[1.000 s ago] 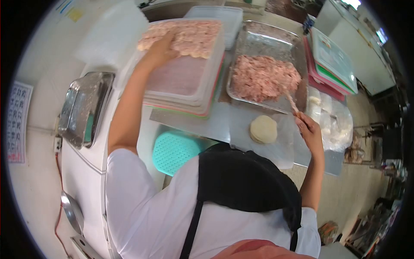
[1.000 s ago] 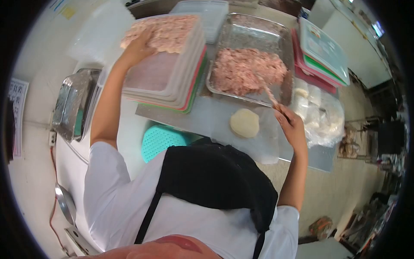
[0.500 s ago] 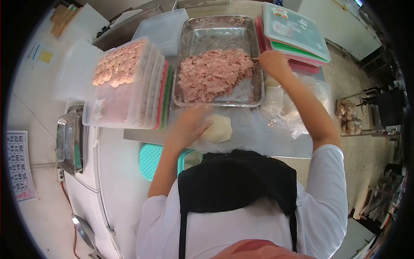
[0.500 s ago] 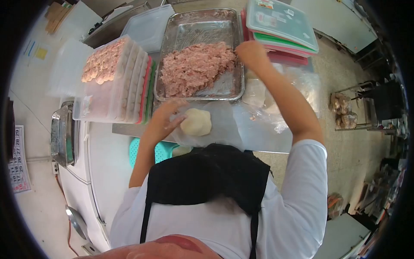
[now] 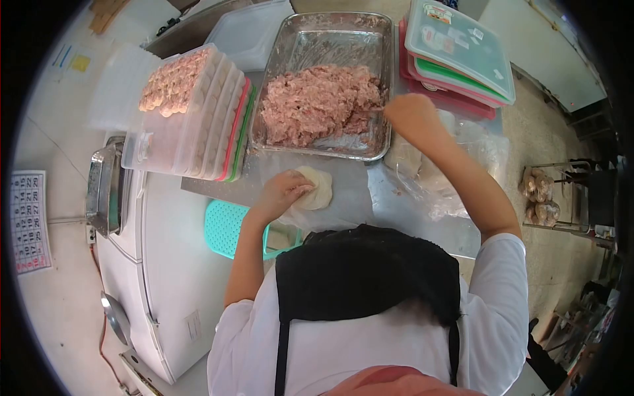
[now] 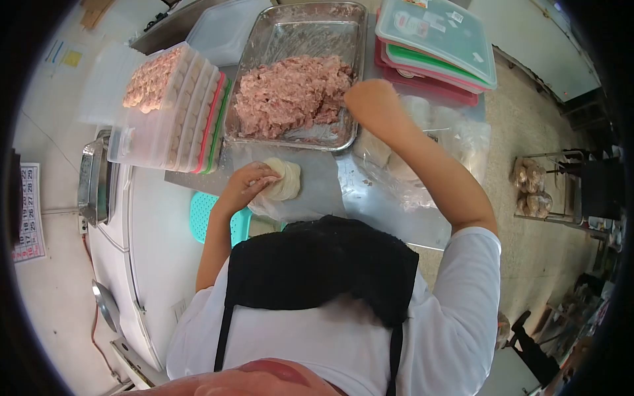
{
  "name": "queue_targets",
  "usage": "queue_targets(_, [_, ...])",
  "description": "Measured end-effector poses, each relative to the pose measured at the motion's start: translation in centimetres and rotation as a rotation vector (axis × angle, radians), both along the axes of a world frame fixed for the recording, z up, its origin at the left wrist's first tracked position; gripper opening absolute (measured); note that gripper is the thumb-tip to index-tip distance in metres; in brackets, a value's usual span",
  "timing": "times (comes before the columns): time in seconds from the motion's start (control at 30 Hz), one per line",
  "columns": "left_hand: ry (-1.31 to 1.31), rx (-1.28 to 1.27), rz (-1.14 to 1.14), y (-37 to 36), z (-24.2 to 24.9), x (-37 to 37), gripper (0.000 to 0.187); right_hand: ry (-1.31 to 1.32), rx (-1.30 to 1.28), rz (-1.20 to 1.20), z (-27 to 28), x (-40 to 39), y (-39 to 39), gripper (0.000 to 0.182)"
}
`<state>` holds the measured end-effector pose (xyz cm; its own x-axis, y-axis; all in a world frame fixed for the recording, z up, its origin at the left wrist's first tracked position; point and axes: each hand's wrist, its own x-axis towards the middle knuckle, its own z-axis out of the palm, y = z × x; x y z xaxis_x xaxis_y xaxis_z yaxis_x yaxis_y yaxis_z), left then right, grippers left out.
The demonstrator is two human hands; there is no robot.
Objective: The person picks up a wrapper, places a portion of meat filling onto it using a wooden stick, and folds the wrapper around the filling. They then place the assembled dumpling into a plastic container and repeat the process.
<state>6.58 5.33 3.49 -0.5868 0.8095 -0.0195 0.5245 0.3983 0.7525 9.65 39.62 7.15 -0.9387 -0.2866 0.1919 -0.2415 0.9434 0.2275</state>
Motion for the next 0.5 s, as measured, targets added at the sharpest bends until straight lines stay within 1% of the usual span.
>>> queue_targets(0.03, [0.037,0.059,-0.029,-0.1,-0.2,-0.2,0.020,-0.034,-0.007,0.020,-0.3,0.8,-1.1,0.010])
queue_targets(0.1, [-0.060,0.037,0.071,-0.3,-0.2,-0.5,0.021,-0.098,-0.018,0.057,-0.9,3.4,-4.3,0.009])
queue_targets(0.13, [-0.118,0.025,0.124,-0.5,-0.3,-0.2,0.021,-0.177,-0.090,0.173,-1.4,4.1,-5.0,0.011])
queue_targets(0.17, [-0.072,-0.006,0.095,-0.6,-0.2,-0.1,0.021,-0.190,-0.098,0.121,-1.2,4.0,-4.7,0.011])
queue_targets(0.23, [0.027,-0.061,0.041,-0.2,1.9,0.0,0.022,-0.207,-0.108,0.022,1.2,2.9,-3.1,0.012])
queue_targets(0.27, [0.069,-0.058,0.016,-0.4,1.5,-0.1,0.022,-0.203,-0.083,-0.039,2.0,1.7,-2.3,0.011])
queue_targets(0.3, [0.113,-0.056,-0.011,-0.7,0.9,-0.2,0.023,-0.122,-0.091,0.011,0.6,1.4,-1.8,0.011])
queue_targets(0.33, [0.156,-0.054,-0.039,-0.9,0.5,-0.3,0.024,-0.042,-0.100,0.058,-2.0,1.4,-1.4,0.012])
queue_targets(0.37, [0.151,-0.052,-0.065,-1.1,0.4,-0.6,0.024,0.042,-0.108,0.103,-3.6,1.4,-1.4,0.013])
queue_targets(0.43, [0.143,-0.046,-0.123,-1.5,0.2,-1.4,0.024,-0.178,-0.044,0.080,-3.3,3.6,-6.1,0.015])
queue_targets(0.47, [0.102,-0.040,-0.118,-1.7,-0.1,-1.7,0.022,-0.223,-0.033,0.007,-1.9,4.0,-6.9,0.011])
queue_targets(0.5, [0.059,-0.036,-0.110,-2.1,-0.6,-2.1,0.020,-0.200,-0.043,-0.043,-0.1,3.7,-6.4,0.011])
